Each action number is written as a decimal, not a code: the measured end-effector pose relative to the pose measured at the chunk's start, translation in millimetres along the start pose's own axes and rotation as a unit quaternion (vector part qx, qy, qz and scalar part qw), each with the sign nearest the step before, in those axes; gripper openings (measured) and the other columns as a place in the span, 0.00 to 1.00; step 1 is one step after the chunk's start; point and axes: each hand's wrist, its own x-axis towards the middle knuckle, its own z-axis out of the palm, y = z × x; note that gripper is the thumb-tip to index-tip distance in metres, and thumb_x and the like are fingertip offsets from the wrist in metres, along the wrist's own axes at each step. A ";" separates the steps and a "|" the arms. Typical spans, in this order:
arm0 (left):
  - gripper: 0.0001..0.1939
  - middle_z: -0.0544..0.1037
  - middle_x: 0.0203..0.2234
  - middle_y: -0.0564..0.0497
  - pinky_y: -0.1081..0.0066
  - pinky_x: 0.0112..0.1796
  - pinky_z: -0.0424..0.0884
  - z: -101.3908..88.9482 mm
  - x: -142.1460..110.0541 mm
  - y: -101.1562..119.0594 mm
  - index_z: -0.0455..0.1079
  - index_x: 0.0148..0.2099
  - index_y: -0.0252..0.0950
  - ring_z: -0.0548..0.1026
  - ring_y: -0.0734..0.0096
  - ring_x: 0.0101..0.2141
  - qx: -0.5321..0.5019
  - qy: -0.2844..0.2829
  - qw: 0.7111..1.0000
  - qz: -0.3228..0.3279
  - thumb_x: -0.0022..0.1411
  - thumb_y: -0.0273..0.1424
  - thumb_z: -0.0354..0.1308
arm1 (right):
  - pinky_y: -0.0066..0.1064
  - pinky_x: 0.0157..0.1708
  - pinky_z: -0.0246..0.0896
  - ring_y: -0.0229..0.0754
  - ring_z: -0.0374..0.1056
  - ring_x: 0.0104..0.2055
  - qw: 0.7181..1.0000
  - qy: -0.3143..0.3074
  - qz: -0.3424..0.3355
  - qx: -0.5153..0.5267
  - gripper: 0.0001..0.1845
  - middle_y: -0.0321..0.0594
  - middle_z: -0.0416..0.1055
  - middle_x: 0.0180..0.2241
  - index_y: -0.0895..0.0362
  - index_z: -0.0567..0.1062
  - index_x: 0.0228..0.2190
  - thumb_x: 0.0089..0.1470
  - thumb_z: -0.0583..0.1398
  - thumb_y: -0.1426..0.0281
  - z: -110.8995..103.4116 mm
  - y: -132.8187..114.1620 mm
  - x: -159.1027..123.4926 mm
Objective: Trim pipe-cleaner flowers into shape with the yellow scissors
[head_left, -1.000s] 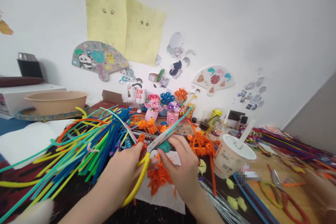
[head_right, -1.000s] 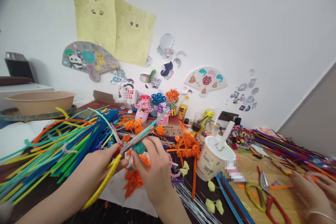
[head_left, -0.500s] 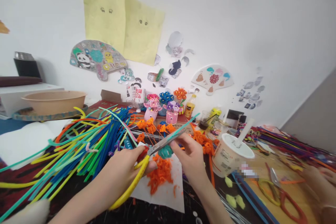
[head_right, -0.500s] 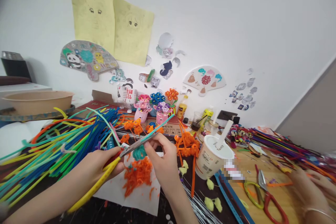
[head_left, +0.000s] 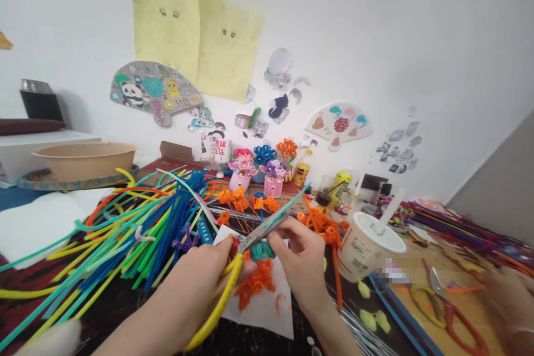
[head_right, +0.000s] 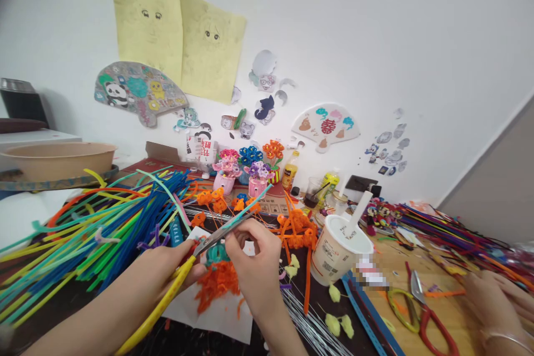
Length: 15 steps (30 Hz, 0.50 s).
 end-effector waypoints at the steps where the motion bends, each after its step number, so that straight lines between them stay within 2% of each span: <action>1: 0.15 0.78 0.28 0.45 0.70 0.29 0.65 -0.3 -0.3 0.5 0.64 0.36 0.38 0.77 0.61 0.29 0.002 -0.001 1.000 -0.001 0.62 0.42 0.44 | 0.30 0.31 0.64 0.40 0.66 0.27 1.000 0.002 -0.002 -0.004 0.06 0.34 0.66 0.20 0.57 0.72 0.21 0.48 0.59 0.74 0.0 -0.3 -0.1; 8: 0.15 0.78 0.29 0.46 0.70 0.28 0.64 -3.6 -1.7 4.5 0.64 0.41 0.38 0.76 0.61 0.28 0.024 -0.013 0.999 -0.020 0.63 0.42 0.43 | 0.29 0.29 0.62 0.39 0.64 0.26 0.999 -0.015 -0.015 -0.032 0.08 0.36 0.69 0.22 0.57 0.70 0.19 0.48 0.58 0.75 1.3 -2.1 -0.8; 15: 0.15 0.77 0.28 0.48 0.71 0.26 0.62 -1.8 -2.7 1.8 0.63 0.39 0.39 0.75 0.63 0.26 0.008 -0.007 1.000 -0.007 0.63 0.43 0.43 | 0.29 0.29 0.61 0.38 0.64 0.26 0.999 -0.021 -0.012 -0.022 0.08 0.35 0.67 0.21 0.57 0.69 0.19 0.48 0.58 0.75 2.1 -2.9 -2.2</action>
